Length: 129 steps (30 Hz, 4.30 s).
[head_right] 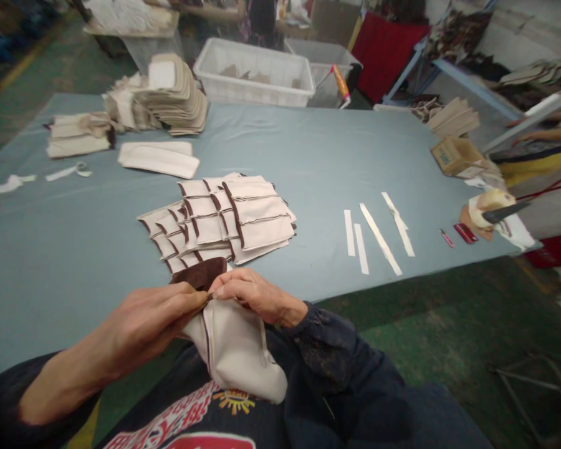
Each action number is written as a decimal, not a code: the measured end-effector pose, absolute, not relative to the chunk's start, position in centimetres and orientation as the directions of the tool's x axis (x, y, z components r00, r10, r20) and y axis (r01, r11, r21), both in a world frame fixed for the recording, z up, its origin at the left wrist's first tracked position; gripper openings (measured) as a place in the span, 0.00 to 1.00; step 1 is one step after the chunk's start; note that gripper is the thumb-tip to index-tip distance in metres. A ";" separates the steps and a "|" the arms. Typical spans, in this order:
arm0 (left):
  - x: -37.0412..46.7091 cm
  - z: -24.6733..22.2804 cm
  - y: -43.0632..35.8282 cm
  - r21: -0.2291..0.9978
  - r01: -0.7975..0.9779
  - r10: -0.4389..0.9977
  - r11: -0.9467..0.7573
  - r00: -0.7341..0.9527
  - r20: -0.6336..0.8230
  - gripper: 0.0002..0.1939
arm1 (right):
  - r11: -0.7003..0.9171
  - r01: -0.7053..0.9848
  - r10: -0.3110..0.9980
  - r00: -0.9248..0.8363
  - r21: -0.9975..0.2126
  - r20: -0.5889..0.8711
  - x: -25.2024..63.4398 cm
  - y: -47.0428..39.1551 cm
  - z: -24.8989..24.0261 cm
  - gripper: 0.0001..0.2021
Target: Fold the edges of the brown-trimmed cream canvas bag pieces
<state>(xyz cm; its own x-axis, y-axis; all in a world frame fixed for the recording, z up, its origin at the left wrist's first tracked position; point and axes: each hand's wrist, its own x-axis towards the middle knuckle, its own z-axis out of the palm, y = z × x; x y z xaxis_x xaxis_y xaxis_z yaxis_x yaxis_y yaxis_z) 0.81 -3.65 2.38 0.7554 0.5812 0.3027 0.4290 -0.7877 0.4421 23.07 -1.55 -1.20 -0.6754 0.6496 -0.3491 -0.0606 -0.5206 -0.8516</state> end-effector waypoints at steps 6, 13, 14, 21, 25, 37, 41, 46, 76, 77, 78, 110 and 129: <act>1.0 2.7 -3.7 0.371 0.423 0.534 -0.827 0.798 0.281 0.14 | -0.534 -0.005 0.643 -0.651 -0.845 -0.402 22.9 -1.7 -0.8 0.07; 1.3 3.2 -3.9 0.747 0.499 0.809 -0.440 0.581 0.088 0.07 | -0.263 0.062 0.763 -0.598 -0.963 -0.246 23.1 -1.9 1.7 0.02; 1.3 3.4 -3.8 0.774 0.496 0.818 -0.394 0.573 0.050 0.05 | -0.211 0.082 0.783 -0.582 -0.974 -0.219 23.1 -2.0 1.9 0.01; 0.9 4.0 -2.2 0.861 0.451 0.754 -0.234 0.643 -0.132 0.18 | 0.128 0.244 0.853 -0.522 -0.961 -0.019 22.9 -2.3 2.2 0.04; 0.6 3.2 -1.9 0.850 0.450 0.722 -0.274 0.680 -0.128 0.20 | 0.172 0.302 0.850 -0.526 -0.937 -0.013 22.7 -2.1 2.2 0.05; 0.5 3.1 -1.5 0.733 0.429 0.670 -0.528 0.741 0.048 0.11 | 0.469 0.389 0.808 -0.552 -0.793 0.207 23.1 -2.3 2.3 0.05; 1.3 3.3 -1.7 0.804 0.437 0.754 -0.404 0.656 0.022 0.12 | 0.483 0.392 0.776 -0.606 -0.783 0.176 23.6 -1.6 2.9 0.05; 2.0 2.4 -2.7 0.970 0.171 0.804 0.172 0.544 -0.239 0.21 | 0.096 0.136 0.729 -0.684 -0.986 -0.023 23.8 -0.3 2.1 0.08; -0.5 3.8 -4.7 0.805 0.526 0.867 -0.274 0.498 -0.030 0.14 | 0.519 0.380 0.763 -0.610 -0.766 0.214 27.9 -2.1 1.6 0.29; -0.5 3.9 -4.6 0.803 0.532 0.877 -0.270 0.480 -0.023 0.15 | 0.523 0.375 0.764 -0.604 -0.766 0.226 27.9 -2.2 1.6 0.28; -0.4 4.0 -4.5 0.808 0.531 0.886 -0.256 0.464 -0.024 0.16 | 0.527 0.367 0.765 -0.597 -0.767 0.240 27.9 -2.3 1.8 0.28; 5.2 6.3 -3.4 0.895 0.335 0.772 -0.294 0.636 0.015 0.09 | 0.236 0.136 0.804 -0.584 -0.962 0.114 27.4 -4.3 4.9 0.09; 5.5 6.3 -3.3 0.860 0.442 0.801 -0.256 0.595 -0.067 0.10 | 0.286 0.216 0.811 -0.573 -0.933 0.116 26.9 -3.7 4.2 0.05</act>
